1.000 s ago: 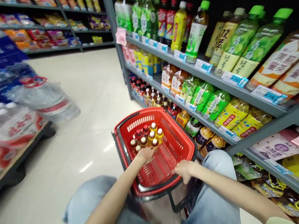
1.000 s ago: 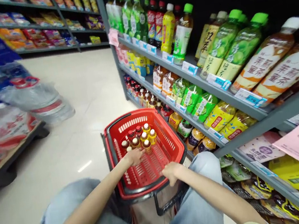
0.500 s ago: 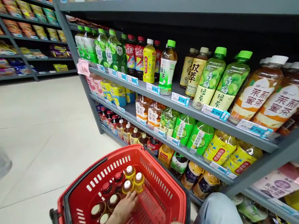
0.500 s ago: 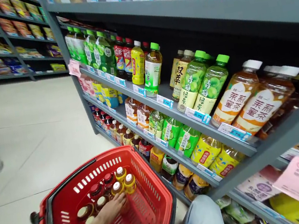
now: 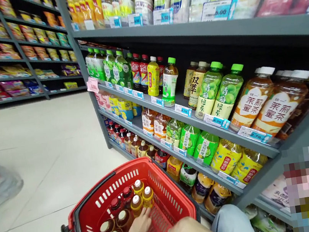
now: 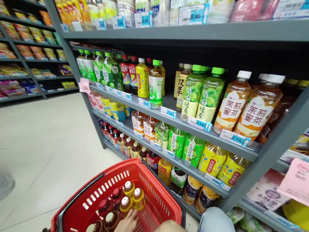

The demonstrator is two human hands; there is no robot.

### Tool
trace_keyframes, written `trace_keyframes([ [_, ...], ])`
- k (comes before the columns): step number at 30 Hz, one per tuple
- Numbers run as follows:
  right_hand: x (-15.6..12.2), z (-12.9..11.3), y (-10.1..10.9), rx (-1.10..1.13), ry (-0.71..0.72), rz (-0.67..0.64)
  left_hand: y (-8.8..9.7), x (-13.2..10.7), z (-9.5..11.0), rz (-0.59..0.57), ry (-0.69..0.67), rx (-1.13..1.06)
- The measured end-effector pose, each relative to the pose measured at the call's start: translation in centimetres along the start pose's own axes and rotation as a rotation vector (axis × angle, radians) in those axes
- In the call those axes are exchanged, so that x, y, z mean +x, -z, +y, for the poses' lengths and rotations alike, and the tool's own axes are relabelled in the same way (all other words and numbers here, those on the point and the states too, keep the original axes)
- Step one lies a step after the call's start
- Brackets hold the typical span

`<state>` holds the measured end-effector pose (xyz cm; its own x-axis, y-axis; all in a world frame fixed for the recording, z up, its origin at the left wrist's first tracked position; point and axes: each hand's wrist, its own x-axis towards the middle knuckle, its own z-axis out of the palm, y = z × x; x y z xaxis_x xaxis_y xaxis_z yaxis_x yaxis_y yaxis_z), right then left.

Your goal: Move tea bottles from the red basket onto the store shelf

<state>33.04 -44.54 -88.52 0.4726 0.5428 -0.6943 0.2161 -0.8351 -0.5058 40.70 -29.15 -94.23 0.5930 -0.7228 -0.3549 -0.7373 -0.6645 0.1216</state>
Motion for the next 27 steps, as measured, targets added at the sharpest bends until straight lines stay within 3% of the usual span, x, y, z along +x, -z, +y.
trace_keyframes([
  [2, -0.3, -0.3, 0.7, -0.093, -0.179, 0.183, 2.1, -2.1, 1.1, 0.12, 0.003, -0.061],
  [4, -0.4, -0.5, 0.3, -0.093, -0.254, 0.486, 4.1, -4.4, 2.1, 0.28, 0.007, -0.143],
  [6, -0.4, -0.9, -0.5, -0.037, -0.139, 0.707, 5.6, -6.6, 3.1, 0.456, -0.009, -0.261],
  [9, -0.5, -2.4, -1.2, 0.114, 0.099, 0.922, 7.1, -9.3, 4.1, 0.699, -0.03, -0.479],
  [15, -4.2, -6.3, -0.1, 0.449, 0.207, 1.217, 9.4, -11.8, 4.8, 0.987, 0.015, -0.991],
  [17, -6.1, -6.7, 0.2, 0.632, 0.246, 1.349, 9.4, -11.9, 5.3, 0.941, 0.004, -1.21],
  [21, -8.7, -6.2, 0.2, 0.975, 0.422, 1.612, 7.5, -11.7, 7.6, 0.534, -0.136, -1.51],
  [24, -9.7, -5.6, -0.1, 1.264, 0.52, 1.594, 6.0, -11.4, 10.6, 0.381, -0.225, -1.564],
  [27, -10.4, -5.2, -0.6, 1.36, 0.592, 1.471, 4.9, -11.1, 13.3, 0.437, -0.186, -1.538],
])
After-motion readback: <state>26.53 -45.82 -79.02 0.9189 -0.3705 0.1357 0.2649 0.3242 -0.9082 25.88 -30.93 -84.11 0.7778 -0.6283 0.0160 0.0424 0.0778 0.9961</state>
